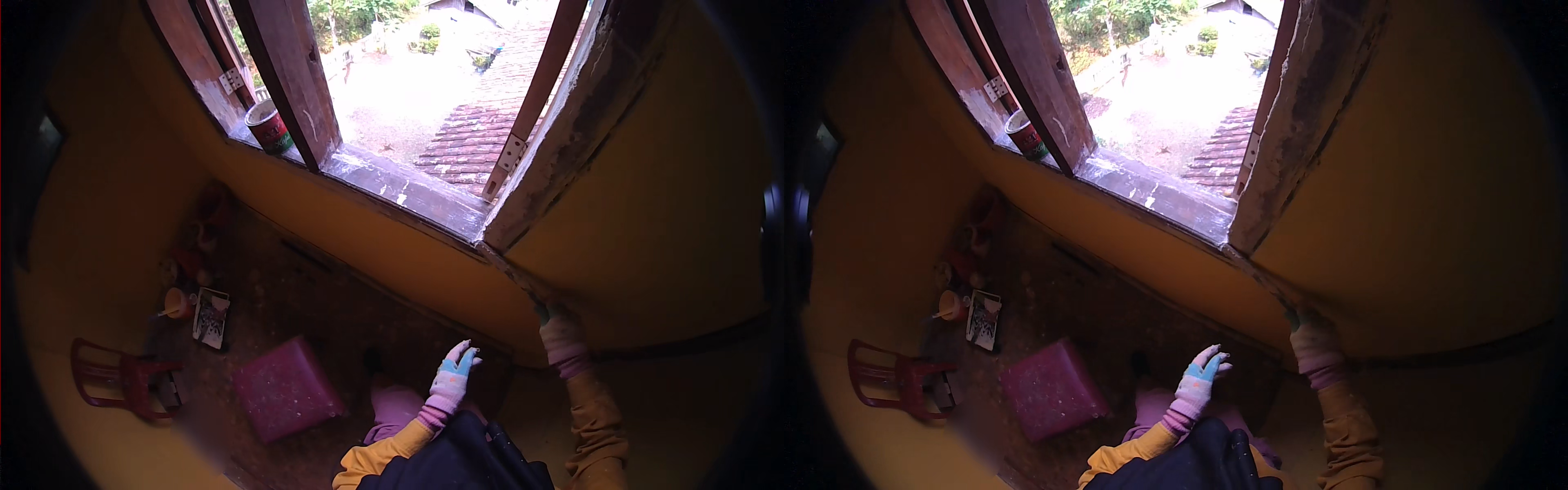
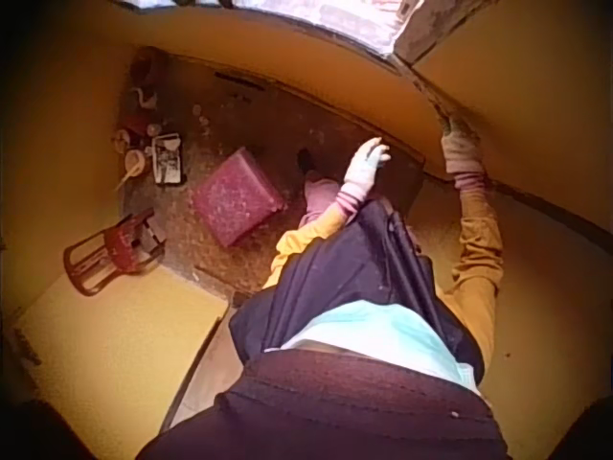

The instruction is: Applying putty or plaster to the edges of a window frame with a putty knife.

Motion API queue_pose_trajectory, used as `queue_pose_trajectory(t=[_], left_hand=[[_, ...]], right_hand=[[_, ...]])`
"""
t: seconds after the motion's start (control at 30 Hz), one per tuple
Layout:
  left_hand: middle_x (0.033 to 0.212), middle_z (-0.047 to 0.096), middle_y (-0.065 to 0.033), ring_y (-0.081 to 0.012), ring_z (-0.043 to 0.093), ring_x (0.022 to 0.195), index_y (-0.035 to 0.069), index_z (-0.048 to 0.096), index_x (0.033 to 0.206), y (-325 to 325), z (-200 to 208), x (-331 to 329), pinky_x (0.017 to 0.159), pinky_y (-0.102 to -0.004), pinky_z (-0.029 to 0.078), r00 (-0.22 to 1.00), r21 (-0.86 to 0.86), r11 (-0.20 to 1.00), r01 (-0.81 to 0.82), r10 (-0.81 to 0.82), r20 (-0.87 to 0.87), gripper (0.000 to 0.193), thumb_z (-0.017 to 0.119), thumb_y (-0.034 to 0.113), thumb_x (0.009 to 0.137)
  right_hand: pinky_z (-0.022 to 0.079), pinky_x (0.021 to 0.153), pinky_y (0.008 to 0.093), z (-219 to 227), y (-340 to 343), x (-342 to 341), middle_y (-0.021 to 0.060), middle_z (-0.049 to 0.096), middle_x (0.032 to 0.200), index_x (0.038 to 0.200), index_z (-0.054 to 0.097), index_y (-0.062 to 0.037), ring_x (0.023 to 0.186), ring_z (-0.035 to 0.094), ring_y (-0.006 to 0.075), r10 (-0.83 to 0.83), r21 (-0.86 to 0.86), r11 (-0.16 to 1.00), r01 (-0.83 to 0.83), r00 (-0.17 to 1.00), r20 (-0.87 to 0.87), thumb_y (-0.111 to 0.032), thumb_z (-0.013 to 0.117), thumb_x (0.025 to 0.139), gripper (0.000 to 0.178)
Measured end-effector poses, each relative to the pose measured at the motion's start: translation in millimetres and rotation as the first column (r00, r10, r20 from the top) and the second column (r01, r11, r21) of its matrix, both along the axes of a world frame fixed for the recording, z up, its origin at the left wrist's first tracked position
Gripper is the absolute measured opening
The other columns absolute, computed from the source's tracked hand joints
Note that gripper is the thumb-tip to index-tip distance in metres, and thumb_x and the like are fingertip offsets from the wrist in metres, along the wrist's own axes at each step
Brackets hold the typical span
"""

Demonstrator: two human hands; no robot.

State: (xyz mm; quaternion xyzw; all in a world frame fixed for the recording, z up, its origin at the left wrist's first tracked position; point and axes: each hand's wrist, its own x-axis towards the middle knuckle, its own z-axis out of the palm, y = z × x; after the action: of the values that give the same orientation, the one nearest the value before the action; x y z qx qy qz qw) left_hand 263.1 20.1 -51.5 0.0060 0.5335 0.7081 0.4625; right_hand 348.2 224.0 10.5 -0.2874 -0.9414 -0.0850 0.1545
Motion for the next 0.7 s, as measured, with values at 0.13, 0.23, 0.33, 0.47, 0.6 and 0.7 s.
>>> queue_pose_trajectory(t=[0.13, 0.23, 0.33, 0.47, 0.6, 0.7], left_hand=[[0.111, 0.059, -0.0112, -0.0182, 0.061, 0.096, 0.003, 0.044, 0.125, -2, 11, -5, 0.082, -0.0246, 0.046, 0.998, -0.016, 0.999, 0.05, -0.051, -0.046, 0.039, 0.05, 0.018, 0.09], [0.111, 0.058, -0.0115, -0.0176, 0.06, 0.097, 0.003, 0.044, 0.126, -5, 12, -11, 0.082, -0.0243, 0.046, 0.994, -0.019, 0.996, 0.091, -0.092, -0.061, 0.039, 0.049, 0.019, 0.09], [0.109, 0.059, -0.0111, -0.017, 0.061, 0.095, 0.003, 0.046, 0.123, -7, 19, -25, 0.082, -0.0242, 0.046, 0.993, -0.015, 0.994, 0.109, -0.11, -0.04, 0.038, 0.051, 0.02, 0.089], [0.108, 0.06, -0.0107, -0.0167, 0.059, 0.097, 0.001, 0.05, 0.119, -7, -6, -63, 0.086, -0.0244, 0.043, 0.961, -0.015, 0.983, 0.184, -0.183, -0.205, 0.036, 0.052, 0.02, 0.088], [0.106, 0.06, -0.0104, -0.0153, 0.06, 0.094, 0.001, 0.047, 0.122, 5, 24, -115, 0.082, -0.0249, 0.047, 0.927, -0.038, 0.942, 0.332, -0.334, -0.169, 0.036, 0.05, 0.019, 0.091], [0.108, 0.059, -0.0112, -0.0165, 0.06, 0.094, 0.002, 0.046, 0.122, -2, 24, -150, 0.082, -0.0254, 0.047, 0.921, 0.1, 0.917, 0.385, -0.376, -0.099, 0.036, 0.051, 0.019, 0.091]], right_hand=[[0.046, 0.052, 0.0415, 3, -13, 6, 0.0101, 0.058, 0.063, 0.088, 0.055, -0.013, 0.056, 0.058, 0.0313, 0.072, -0.075, 0.994, -0.08, 0.992, -0.099, -0.032, 0.055, 0.086, 0.019], [0.047, 0.052, 0.0398, 21, -54, -2, 0.0088, 0.059, 0.065, 0.092, 0.048, -0.0129, 0.058, 0.059, 0.0296, -0.062, -0.286, 0.952, 0.104, 0.987, 0.152, -0.032, 0.051, 0.089, 0.02], [0.048, 0.058, 0.0394, 17, -76, -14, 0.0103, 0.062, 0.074, 0.104, 0.051, -0.0132, 0.067, 0.061, 0.0313, 0.029, -0.56, 0.828, -0.017, 0.999, 0.013, -0.026, 0.053, 0.088, 0.02], [0.045, 0.079, 0.0423, 53, -114, -56, 0.0215, 0.059, 0.102, 0.133, 0.037, -0.0159, 0.092, 0.057, 0.0375, -0.128, -0.822, 0.563, -0.083, 0.974, -0.186, -0.027, 0.052, 0.089, 0.048], [0.045, 0.079, 0.0367, 67, -125, -100, 0.0216, 0.059, 0.104, 0.137, 0.032, -0.0143, 0.095, 0.058, 0.0342, -0.348, -0.996, 0.063, 0.066, 0.937, 0.04, -0.028, 0.051, 0.09, 0.052], [0.046, 0.068, 0.0287, 56, -134, -125, 0.01, 0.06, 0.082, 0.135, 0.035, -0.0066, 0.074, 0.057, 0.0149, -0.45, -0.88, 0.441, -0.176, 0.805, -0.387, -0.023, 0.047, 0.093, 0.047]])
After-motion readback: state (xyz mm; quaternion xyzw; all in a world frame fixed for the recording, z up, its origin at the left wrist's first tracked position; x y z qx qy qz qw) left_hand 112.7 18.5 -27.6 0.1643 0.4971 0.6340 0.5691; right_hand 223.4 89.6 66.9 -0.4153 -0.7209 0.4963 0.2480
